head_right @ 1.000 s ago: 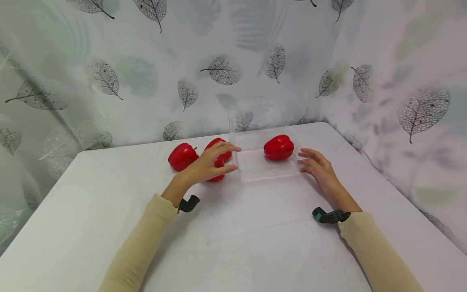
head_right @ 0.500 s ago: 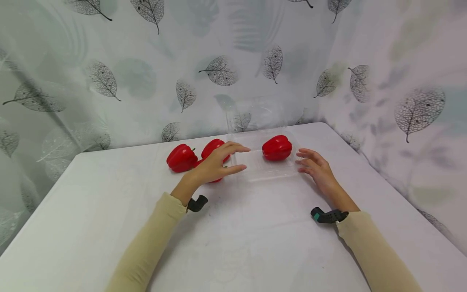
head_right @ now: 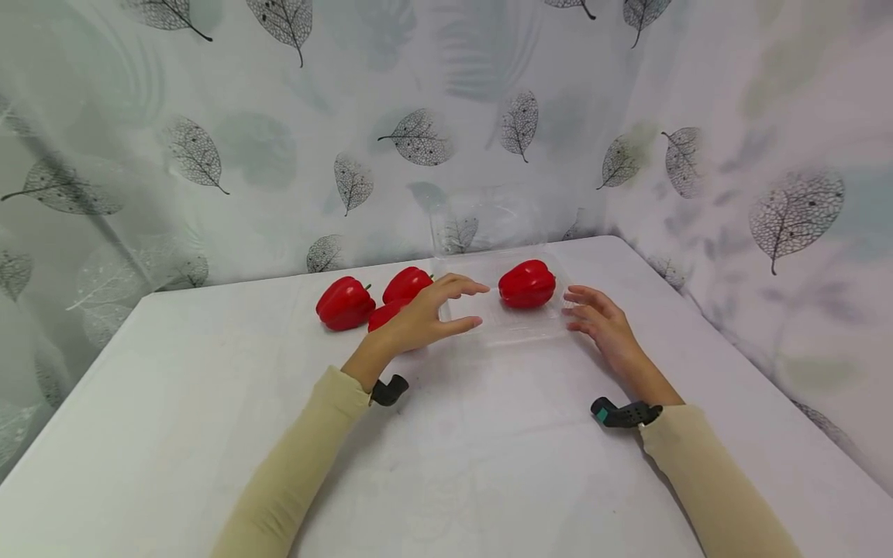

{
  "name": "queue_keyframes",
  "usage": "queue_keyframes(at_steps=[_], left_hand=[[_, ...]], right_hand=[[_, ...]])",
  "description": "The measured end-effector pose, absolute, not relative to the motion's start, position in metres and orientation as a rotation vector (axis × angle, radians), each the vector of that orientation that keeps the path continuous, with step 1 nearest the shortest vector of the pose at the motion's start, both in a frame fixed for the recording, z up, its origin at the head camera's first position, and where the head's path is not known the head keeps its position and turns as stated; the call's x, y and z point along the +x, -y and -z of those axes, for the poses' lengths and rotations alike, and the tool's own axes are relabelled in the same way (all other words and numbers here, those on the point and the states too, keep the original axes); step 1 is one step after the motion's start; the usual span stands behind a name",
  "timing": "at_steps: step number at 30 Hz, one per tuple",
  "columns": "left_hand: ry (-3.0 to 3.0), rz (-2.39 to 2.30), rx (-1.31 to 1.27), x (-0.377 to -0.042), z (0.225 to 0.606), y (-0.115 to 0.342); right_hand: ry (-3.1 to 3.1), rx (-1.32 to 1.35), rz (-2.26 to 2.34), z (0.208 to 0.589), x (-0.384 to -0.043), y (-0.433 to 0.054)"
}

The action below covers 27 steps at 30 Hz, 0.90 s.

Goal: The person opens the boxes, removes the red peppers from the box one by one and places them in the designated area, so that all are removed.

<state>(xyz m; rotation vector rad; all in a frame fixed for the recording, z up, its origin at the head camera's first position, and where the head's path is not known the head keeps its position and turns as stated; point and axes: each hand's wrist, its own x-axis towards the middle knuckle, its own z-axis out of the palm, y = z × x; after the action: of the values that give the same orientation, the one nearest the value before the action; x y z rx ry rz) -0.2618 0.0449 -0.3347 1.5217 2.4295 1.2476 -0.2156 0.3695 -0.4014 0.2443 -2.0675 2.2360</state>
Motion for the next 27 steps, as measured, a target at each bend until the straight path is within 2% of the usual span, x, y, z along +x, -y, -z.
queue_keyframes(at_steps=[27], left_hand=[[-2.374, -1.302, 1.415, -0.267, 0.343, -0.075]], right_hand=[[2.093, 0.246, -2.210, 0.400, -0.214, -0.370]])
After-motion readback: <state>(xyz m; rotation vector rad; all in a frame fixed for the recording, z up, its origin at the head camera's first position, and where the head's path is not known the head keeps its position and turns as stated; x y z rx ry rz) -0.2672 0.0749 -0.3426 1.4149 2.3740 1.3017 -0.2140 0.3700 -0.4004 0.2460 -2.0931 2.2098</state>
